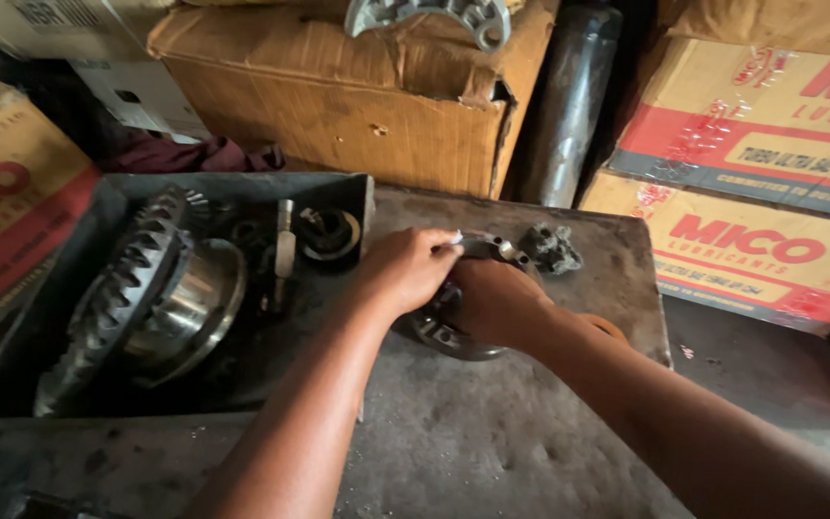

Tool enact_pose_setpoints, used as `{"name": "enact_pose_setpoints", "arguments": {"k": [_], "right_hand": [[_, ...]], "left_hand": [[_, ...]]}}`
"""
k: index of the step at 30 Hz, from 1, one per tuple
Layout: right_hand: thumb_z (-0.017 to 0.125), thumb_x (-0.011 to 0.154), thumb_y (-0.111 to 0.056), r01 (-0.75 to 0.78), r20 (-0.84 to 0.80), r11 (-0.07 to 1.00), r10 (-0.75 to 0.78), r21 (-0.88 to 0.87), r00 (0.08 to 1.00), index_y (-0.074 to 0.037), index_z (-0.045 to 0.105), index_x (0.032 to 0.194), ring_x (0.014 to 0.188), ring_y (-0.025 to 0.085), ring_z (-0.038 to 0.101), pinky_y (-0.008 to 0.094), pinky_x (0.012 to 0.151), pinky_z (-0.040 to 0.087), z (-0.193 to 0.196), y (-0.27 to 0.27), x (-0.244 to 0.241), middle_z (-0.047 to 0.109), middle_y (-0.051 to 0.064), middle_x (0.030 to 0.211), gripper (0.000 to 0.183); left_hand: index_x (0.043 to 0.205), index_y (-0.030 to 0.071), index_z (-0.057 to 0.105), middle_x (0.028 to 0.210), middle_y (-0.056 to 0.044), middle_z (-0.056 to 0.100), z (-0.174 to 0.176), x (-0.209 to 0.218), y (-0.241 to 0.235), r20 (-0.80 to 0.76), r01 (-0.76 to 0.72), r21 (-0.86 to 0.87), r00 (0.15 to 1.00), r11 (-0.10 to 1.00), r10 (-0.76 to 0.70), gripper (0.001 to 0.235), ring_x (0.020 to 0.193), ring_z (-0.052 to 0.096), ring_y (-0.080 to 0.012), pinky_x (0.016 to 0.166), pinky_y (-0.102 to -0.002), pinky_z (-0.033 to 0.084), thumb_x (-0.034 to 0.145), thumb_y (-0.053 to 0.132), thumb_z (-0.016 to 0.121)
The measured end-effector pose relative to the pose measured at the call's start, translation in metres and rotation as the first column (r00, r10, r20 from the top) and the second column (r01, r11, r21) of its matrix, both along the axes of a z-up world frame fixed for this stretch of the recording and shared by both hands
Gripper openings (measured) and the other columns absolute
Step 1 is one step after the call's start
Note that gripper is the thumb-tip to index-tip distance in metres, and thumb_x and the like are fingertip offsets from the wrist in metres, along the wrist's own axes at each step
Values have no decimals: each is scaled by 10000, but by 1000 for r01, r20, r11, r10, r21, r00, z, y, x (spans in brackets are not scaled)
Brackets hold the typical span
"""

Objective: The person places a ring-shaped metal component onto a circular metal base and wipes the assembly with a piece of dark cloth.

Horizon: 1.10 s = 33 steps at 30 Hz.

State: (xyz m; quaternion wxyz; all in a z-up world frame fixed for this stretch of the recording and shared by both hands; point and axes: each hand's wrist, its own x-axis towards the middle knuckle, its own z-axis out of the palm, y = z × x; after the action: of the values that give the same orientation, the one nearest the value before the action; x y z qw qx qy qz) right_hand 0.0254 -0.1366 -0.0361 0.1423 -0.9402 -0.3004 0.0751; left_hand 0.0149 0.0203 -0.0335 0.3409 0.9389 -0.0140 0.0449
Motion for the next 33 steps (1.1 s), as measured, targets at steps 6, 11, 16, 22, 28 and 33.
{"name": "enact_pose_setpoints", "arguments": {"k": [6, 11, 16, 22, 28, 33], "right_hand": [[651, 890, -406, 283, 7, 958, -283, -46, 959, -171, 732, 1144, 989, 373, 718, 497, 868, 563, 3, 7, -7, 751, 174, 1045, 356], [649, 845, -355, 80, -28, 974, -88, -211, 996, -255, 714, 1196, 1015, 345, 710, 506, 848, 567, 7, 6, 1, 742, 117, 1090, 371], [615, 929, -424, 297, 29, 945, -296, -135, 955, -204, 718, 1202, 1056, 354, 718, 489, 895, 571, 1, 14, -2, 744, 158, 1133, 365], [653, 843, -348, 53, 6, 961, -53, -272, 999, -242, 697, 1222, 1045, 361, 699, 503, 881, 555, 4, 6, 7, 725, 152, 1116, 396], [659, 888, -269, 225, 56, 946, -218, -234, 974, -131, 731, 1153, 1072, 351, 716, 472, 885, 579, -12, 9, 12, 750, 162, 1142, 307], [677, 842, -213, 225, 244, 970, -241, 91, 939, -126, 631, 1271, 1019, 387, 696, 492, 820, 558, -18, 8, 2, 724, 156, 1135, 440]], "left_hand": [[1194, 196, 754, 1197, -165, 720, 3, 4, -5, -54, -47, 35, 997, 998, 49, 598, 1127, 669, -383, 945, -478, 528, 927, 641, 457], [1189, 128, 741, 1191, -206, 715, -3, 5, -3, -117, -40, 29, 992, 999, 43, 695, 1125, 675, -404, 956, -482, 527, 923, 693, 436], [1187, 89, 733, 1211, -243, 688, 0, 12, 0, -101, -46, 65, 994, 997, 52, 722, 1149, 658, -415, 975, -478, 515, 939, 707, 454], [1195, 131, 745, 1215, -166, 721, -6, 5, -1, -47, 36, 110, 998, 993, -31, 551, 1137, 675, -377, 963, -470, 521, 976, 539, 448], [1289, 153, 691, 1267, -157, 688, -28, 7, 2, -19, 63, 105, 998, 992, -61, 428, 1158, 648, -372, 1000, -466, 503, 1016, 405, 479], [1467, 110, 535, 1445, -144, 617, -43, 1, 7, 66, 119, 264, 988, 957, -141, 525, 1220, 644, -367, 1028, -455, 518, 972, 279, 575]]}}
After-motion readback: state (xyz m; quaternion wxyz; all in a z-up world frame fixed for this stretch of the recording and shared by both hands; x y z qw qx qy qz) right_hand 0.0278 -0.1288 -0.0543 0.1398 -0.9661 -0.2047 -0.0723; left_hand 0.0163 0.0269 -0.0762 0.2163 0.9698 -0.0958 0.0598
